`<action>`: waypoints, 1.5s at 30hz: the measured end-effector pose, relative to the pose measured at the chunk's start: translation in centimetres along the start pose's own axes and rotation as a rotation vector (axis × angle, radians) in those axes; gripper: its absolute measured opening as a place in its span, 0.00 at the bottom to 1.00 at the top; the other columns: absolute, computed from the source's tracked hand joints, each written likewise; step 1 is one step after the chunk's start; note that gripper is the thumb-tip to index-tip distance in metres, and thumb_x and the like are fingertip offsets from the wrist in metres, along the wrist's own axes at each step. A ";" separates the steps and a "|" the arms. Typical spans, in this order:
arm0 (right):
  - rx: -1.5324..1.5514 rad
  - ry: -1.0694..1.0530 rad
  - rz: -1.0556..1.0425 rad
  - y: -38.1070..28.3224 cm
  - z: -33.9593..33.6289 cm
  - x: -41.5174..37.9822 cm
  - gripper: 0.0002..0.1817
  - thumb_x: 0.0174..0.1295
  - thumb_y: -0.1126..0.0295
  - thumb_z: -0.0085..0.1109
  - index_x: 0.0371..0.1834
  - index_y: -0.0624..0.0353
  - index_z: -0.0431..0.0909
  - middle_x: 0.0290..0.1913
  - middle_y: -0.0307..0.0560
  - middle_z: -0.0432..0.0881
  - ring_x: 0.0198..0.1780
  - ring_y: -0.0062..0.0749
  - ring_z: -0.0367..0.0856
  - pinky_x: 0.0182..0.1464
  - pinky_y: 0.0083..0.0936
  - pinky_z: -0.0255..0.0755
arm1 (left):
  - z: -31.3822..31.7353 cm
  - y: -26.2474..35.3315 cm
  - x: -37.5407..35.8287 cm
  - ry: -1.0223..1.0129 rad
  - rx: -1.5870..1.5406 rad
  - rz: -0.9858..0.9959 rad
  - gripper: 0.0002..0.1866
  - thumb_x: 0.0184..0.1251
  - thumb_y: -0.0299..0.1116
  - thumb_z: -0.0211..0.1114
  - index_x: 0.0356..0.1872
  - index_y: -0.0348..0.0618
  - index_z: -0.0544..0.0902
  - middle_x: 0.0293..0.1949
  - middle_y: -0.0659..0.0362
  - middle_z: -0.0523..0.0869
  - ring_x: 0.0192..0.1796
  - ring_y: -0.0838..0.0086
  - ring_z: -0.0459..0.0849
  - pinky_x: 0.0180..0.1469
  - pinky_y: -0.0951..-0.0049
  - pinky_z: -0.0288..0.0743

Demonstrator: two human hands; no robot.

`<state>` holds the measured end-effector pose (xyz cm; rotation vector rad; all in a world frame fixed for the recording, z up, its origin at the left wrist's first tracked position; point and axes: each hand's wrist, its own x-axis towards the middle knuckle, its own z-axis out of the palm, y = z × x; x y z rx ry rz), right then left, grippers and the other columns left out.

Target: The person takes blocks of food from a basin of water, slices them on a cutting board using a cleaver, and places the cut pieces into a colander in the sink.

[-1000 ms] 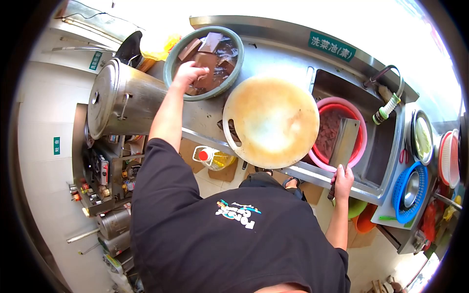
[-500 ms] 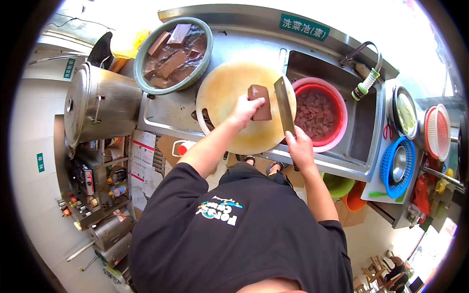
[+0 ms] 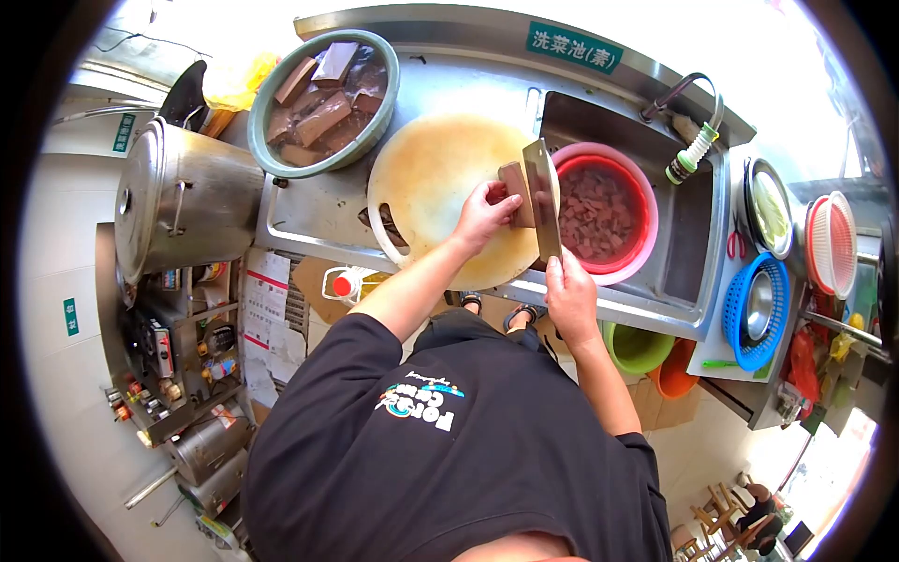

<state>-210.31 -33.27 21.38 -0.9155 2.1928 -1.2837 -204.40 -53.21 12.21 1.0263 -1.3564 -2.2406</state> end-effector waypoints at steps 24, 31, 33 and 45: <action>-0.061 -0.204 0.227 2.6 -1.7 -4.8 0.14 0.74 0.68 0.50 0.52 0.66 0.81 0.37 0.65 0.84 0.38 0.59 0.84 0.44 0.43 0.77 | -0.4 -0.5 0.0 0.059 -0.001 0.057 0.27 0.66 0.33 0.74 0.62 0.35 0.74 0.52 0.56 0.84 0.52 0.72 0.84 0.51 0.71 0.82; 0.019 -0.079 0.220 3.1 -4.0 0.4 0.13 0.74 0.69 0.50 0.52 0.65 0.81 0.21 0.51 0.76 0.19 0.35 0.76 0.27 0.34 0.71 | 0.0 -1.1 0.4 0.312 0.418 0.204 0.30 0.61 0.42 0.74 0.57 0.30 0.77 0.48 0.47 0.88 0.50 0.63 0.88 0.54 0.65 0.81; -0.018 -0.053 0.102 6.5 -3.1 2.3 0.12 0.75 0.69 0.50 0.51 0.64 0.81 0.21 0.47 0.76 0.18 0.31 0.75 0.25 0.32 0.71 | -0.5 -1.4 0.6 0.289 0.401 0.218 0.28 0.61 0.38 0.74 0.56 0.29 0.77 0.50 0.45 0.88 0.51 0.58 0.88 0.55 0.63 0.81; 0.016 -0.121 0.113 7.6 0.6 3.2 0.13 0.76 0.67 0.50 0.53 0.62 0.81 0.23 0.35 0.76 0.19 0.17 0.71 0.22 0.21 0.68 | 0.3 -1.5 2.6 0.267 0.541 0.152 0.27 0.59 0.29 0.74 0.58 0.30 0.78 0.44 0.48 0.88 0.46 0.63 0.88 0.52 0.67 0.83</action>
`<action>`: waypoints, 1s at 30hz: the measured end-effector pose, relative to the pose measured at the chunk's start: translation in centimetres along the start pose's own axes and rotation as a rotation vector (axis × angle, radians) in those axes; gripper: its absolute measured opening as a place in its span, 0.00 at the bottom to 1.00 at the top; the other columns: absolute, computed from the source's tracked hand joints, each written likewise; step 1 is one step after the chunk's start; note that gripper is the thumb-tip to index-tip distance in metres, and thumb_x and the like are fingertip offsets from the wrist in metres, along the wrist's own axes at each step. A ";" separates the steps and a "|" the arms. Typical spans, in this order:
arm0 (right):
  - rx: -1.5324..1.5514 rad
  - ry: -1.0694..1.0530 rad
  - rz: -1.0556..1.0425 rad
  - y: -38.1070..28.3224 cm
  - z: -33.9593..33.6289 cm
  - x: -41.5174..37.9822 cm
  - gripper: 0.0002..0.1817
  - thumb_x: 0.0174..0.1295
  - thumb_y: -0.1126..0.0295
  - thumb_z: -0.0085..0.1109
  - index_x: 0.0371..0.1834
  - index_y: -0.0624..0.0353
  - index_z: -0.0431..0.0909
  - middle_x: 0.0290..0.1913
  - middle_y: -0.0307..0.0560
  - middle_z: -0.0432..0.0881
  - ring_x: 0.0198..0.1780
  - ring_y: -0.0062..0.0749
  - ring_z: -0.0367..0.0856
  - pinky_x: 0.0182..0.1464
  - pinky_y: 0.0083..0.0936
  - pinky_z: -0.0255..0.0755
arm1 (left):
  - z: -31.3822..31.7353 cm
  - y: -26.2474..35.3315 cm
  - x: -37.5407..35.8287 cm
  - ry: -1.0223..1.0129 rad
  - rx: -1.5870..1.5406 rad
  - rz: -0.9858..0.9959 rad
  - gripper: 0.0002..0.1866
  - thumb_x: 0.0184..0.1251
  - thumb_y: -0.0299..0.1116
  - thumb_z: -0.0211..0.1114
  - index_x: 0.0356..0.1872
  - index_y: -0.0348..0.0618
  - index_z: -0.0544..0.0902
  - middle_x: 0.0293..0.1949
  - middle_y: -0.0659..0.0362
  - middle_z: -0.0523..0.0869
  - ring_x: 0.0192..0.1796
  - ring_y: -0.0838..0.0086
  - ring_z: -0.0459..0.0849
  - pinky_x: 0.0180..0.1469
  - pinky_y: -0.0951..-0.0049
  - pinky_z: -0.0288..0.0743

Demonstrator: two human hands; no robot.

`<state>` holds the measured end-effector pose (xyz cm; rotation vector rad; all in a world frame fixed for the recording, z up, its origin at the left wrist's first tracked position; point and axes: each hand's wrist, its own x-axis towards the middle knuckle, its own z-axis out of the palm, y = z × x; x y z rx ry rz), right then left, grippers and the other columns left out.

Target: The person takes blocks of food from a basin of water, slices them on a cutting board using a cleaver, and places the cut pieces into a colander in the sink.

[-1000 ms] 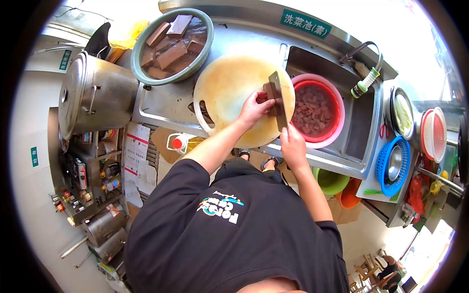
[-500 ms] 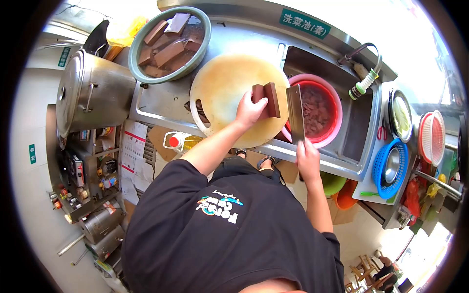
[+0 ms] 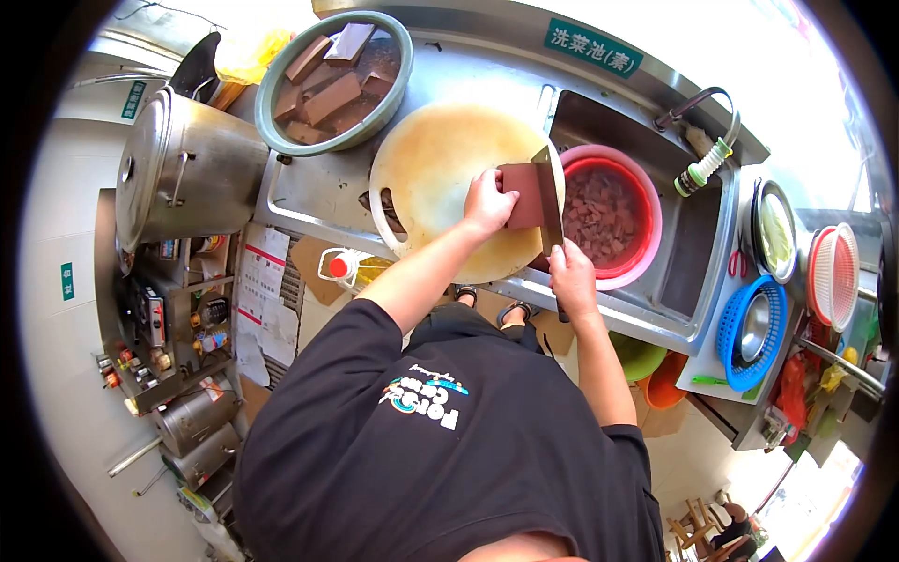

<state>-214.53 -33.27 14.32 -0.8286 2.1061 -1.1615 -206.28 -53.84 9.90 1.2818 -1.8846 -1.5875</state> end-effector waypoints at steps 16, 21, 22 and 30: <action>-0.217 0.085 -0.152 -3.7 3.2 -1.7 0.12 0.77 0.69 0.49 0.53 0.62 0.79 0.24 0.40 0.75 0.21 0.21 0.74 0.26 0.26 0.70 | -0.6 -2.3 -0.4 0.016 -0.084 -0.102 0.23 0.70 0.33 0.67 0.61 0.31 0.78 0.44 0.54 0.87 0.40 0.73 0.86 0.38 0.72 0.82; 0.188 0.072 0.084 -6.9 1.3 -3.3 0.12 0.78 0.68 0.49 0.51 0.65 0.78 0.23 0.36 0.73 0.22 0.17 0.72 0.25 0.21 0.69 | 0.8 0.6 -0.1 0.165 0.049 -0.019 0.35 0.65 0.44 0.70 0.66 0.29 0.73 0.56 0.38 0.83 0.59 0.52 0.83 0.63 0.58 0.75; 0.260 0.125 0.038 -5.9 0.9 -3.6 0.13 0.76 0.70 0.50 0.56 0.65 0.78 0.23 0.39 0.74 0.21 0.21 0.73 0.25 0.25 0.70 | 1.4 1.9 -0.6 0.156 0.271 -0.028 0.46 0.63 0.52 0.70 0.73 0.30 0.63 0.63 0.37 0.76 0.66 0.49 0.76 0.69 0.56 0.69; -0.211 0.217 -0.054 -2.4 -4.5 -1.9 0.14 0.72 0.68 0.53 0.53 0.66 0.81 0.33 0.58 0.85 0.34 0.50 0.84 0.39 0.40 0.77 | 2.8 5.3 -0.2 -0.374 1.019 0.494 0.51 0.55 0.39 0.69 0.80 0.41 0.54 0.68 0.44 0.72 0.68 0.54 0.73 0.71 0.55 0.67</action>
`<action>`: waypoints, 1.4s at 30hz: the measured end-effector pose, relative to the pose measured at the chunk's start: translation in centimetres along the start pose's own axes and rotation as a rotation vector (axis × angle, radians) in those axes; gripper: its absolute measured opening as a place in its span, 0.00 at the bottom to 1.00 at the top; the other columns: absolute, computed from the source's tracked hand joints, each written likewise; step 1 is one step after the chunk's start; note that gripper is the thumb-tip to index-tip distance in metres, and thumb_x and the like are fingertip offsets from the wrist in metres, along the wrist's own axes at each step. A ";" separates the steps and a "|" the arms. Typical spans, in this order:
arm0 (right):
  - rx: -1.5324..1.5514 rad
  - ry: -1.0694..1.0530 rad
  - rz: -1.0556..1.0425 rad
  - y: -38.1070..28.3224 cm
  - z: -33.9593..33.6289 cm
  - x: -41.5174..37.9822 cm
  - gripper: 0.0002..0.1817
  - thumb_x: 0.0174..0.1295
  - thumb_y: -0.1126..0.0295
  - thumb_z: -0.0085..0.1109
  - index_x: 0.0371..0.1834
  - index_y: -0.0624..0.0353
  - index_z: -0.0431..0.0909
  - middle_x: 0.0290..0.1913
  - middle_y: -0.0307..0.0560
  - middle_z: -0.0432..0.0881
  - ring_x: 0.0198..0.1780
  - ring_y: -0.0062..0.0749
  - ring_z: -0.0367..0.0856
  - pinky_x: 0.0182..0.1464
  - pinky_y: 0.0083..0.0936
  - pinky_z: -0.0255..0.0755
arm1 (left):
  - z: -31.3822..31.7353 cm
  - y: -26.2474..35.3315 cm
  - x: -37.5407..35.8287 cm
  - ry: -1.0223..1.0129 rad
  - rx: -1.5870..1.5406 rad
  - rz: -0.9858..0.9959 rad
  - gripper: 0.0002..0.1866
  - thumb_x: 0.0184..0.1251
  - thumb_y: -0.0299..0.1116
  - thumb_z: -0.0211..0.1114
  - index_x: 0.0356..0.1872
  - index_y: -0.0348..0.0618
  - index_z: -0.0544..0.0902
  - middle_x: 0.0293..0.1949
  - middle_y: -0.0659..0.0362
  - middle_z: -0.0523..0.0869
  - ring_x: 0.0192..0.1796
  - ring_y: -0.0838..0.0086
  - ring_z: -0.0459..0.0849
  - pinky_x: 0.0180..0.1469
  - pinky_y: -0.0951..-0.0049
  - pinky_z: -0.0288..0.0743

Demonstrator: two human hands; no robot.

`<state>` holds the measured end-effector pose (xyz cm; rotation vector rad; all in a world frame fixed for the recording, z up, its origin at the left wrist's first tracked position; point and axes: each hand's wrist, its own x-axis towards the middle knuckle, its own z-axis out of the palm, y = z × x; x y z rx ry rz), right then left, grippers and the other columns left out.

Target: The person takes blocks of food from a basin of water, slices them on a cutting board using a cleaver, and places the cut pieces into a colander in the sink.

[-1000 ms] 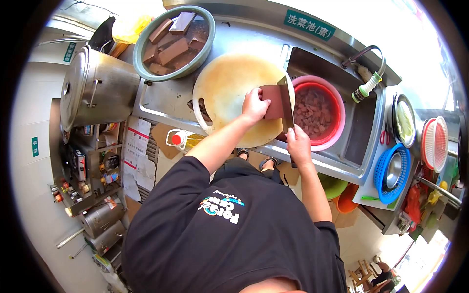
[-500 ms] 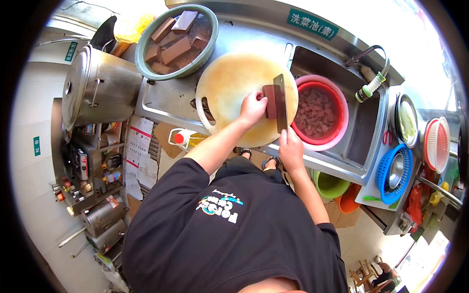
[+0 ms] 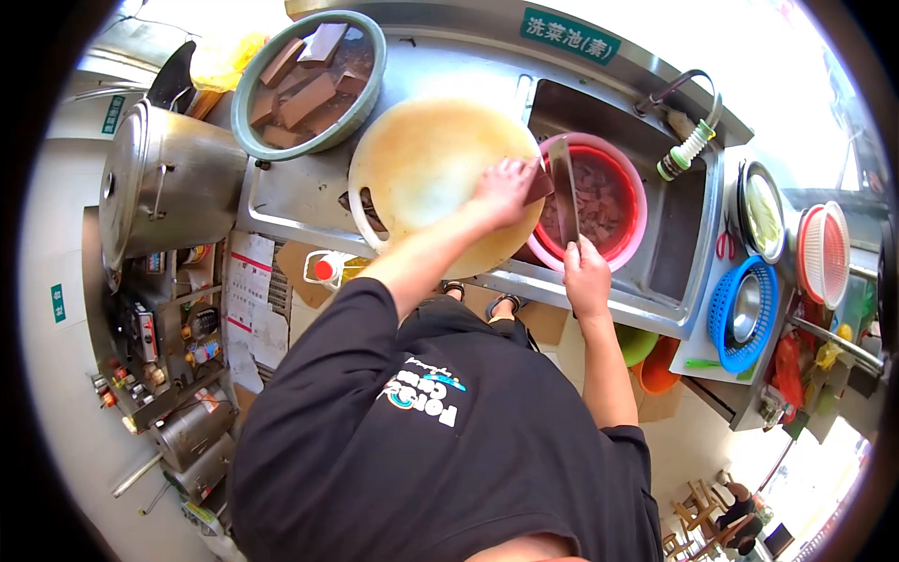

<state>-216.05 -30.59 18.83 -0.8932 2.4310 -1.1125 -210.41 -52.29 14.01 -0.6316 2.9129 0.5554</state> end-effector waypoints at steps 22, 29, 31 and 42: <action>-0.177 -0.174 0.119 -1.5 0.3 0.6 0.16 0.73 0.62 0.52 0.45 0.65 0.81 0.38 0.68 0.84 0.44 0.67 0.82 0.46 0.53 0.74 | -4.0 -3.1 2.9 0.021 -0.039 0.528 0.10 0.60 0.38 0.68 0.40 0.51 0.91 0.50 0.55 0.85 0.56 0.56 0.80 0.60 0.59 0.76; -0.038 -0.113 0.071 0.1 1.3 -0.2 0.15 0.73 0.64 0.51 0.46 0.65 0.81 0.39 0.68 0.84 0.43 0.66 0.82 0.45 0.52 0.74 | -3.5 -3.3 2.9 0.015 -0.018 0.539 0.09 0.62 0.38 0.67 0.40 0.51 0.91 0.49 0.55 0.84 0.54 0.56 0.79 0.59 0.60 0.76; -0.015 -0.119 0.087 0.2 1.6 -0.3 0.15 0.73 0.64 0.51 0.46 0.65 0.81 0.39 0.68 0.84 0.43 0.66 0.82 0.45 0.51 0.74 | -3.5 -3.7 3.0 0.045 -0.024 0.541 0.09 0.62 0.38 0.67 0.40 0.51 0.91 0.49 0.54 0.84 0.54 0.56 0.79 0.59 0.59 0.76; 0.148 -0.169 0.176 1.2 2.4 -0.6 0.13 0.72 0.67 0.53 0.47 0.65 0.82 0.36 0.65 0.84 0.40 0.61 0.83 0.43 0.45 0.75 | -3.6 -3.8 2.5 0.007 -0.043 0.507 0.09 0.61 0.38 0.69 0.40 0.53 0.91 0.49 0.56 0.84 0.55 0.56 0.80 0.59 0.58 0.76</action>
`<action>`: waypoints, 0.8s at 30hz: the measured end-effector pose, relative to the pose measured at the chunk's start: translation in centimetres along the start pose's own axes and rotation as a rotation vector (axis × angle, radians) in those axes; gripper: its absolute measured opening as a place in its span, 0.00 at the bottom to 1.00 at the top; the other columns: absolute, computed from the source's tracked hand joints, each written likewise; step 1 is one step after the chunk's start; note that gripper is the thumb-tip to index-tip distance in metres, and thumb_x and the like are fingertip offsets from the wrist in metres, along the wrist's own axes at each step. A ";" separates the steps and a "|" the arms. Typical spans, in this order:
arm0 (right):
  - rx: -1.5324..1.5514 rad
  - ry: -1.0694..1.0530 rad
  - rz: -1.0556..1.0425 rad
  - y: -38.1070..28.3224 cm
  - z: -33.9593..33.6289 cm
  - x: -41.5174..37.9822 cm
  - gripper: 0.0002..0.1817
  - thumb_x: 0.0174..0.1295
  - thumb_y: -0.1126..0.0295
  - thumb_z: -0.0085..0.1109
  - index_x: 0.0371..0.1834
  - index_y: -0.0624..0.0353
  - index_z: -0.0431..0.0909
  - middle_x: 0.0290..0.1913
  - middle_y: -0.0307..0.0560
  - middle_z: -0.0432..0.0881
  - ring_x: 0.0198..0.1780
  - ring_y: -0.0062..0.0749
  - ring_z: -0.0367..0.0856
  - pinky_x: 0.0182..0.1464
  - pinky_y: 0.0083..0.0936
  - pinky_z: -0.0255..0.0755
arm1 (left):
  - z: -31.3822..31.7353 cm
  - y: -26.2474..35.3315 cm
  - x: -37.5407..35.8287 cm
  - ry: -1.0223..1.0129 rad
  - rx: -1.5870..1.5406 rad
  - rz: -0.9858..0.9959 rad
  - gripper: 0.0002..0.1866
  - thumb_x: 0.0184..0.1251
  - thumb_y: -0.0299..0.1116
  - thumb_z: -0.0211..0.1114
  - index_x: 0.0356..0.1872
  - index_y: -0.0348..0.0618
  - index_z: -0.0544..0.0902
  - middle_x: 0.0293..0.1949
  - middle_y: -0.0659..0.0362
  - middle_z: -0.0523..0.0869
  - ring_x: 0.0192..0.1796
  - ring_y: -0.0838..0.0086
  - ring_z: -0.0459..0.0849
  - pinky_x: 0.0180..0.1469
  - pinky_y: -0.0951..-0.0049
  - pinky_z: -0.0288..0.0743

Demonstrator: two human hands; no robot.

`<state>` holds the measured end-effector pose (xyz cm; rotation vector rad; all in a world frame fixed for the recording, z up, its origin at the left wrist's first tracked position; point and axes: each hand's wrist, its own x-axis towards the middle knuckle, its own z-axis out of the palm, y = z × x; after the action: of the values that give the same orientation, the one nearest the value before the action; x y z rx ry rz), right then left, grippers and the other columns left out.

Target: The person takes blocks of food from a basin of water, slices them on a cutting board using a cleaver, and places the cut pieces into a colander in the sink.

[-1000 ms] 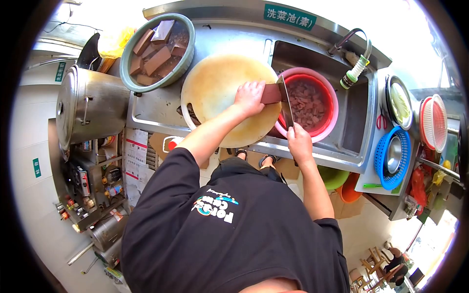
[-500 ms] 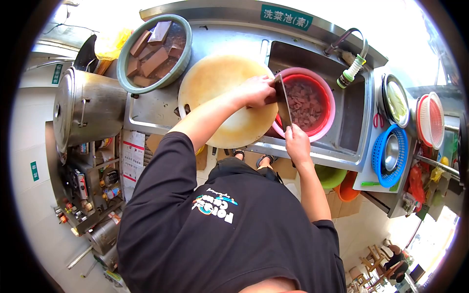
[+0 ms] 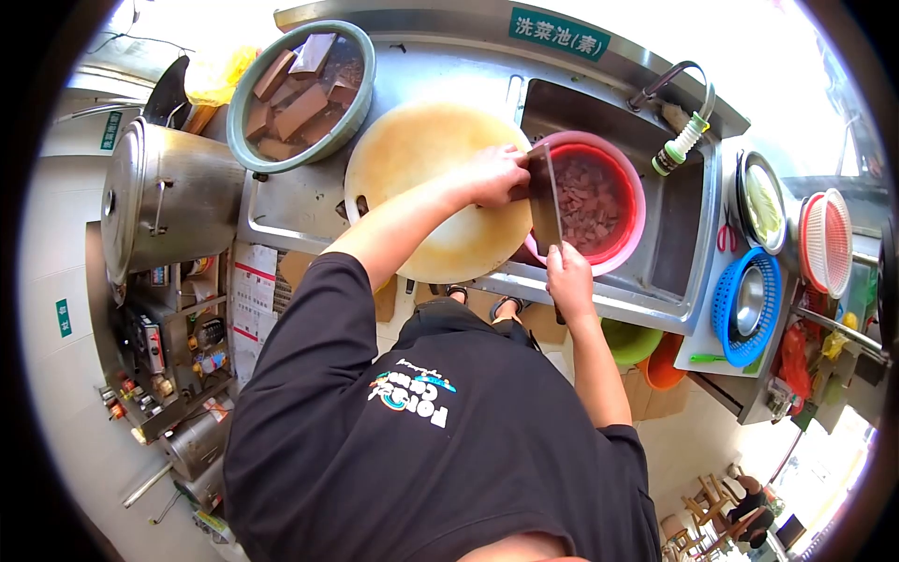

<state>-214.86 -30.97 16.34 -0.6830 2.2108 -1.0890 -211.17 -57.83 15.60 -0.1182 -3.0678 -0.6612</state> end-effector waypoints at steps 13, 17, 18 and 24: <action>0.080 0.030 -0.006 0.0 0.8 0.0 0.13 0.73 0.68 0.53 0.49 0.64 0.83 0.37 0.62 0.85 0.38 0.57 0.84 0.43 0.41 0.76 | 0.6 -0.5 -1.2 0.176 -0.026 0.047 0.06 0.57 0.37 0.71 0.31 0.48 0.89 0.44 0.57 0.85 0.50 0.56 0.81 0.53 0.57 0.78; -0.023 -0.043 -0.004 0.3 0.9 0.5 0.12 0.73 0.68 0.52 0.48 0.64 0.82 0.34 0.62 0.84 0.36 0.56 0.83 0.40 0.41 0.75 | 0.2 -0.4 -1.2 0.146 -0.017 0.040 0.06 0.56 0.37 0.72 0.31 0.49 0.89 0.43 0.58 0.85 0.49 0.56 0.81 0.51 0.58 0.79; 0.001 -0.037 -0.004 0.1 1.0 0.4 0.12 0.73 0.67 0.52 0.47 0.64 0.82 0.33 0.62 0.83 0.36 0.56 0.83 0.40 0.41 0.75 | 0.1 -0.5 -1.3 0.153 -0.018 0.042 0.06 0.56 0.37 0.72 0.31 0.49 0.89 0.43 0.58 0.85 0.49 0.56 0.81 0.51 0.58 0.79; 0.058 -0.025 -0.012 0.1 1.3 0.2 0.11 0.73 0.68 0.52 0.45 0.64 0.82 0.30 0.60 0.82 0.32 0.53 0.82 0.38 0.39 0.74 | -0.1 -0.6 -1.6 0.183 0.009 0.054 0.06 0.53 0.37 0.73 0.29 0.50 0.89 0.40 0.58 0.85 0.47 0.56 0.82 0.49 0.58 0.80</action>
<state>-214.16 -31.78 15.57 -0.6826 2.1482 -1.1395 -209.60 -58.51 15.37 -0.1328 -2.8819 -0.6179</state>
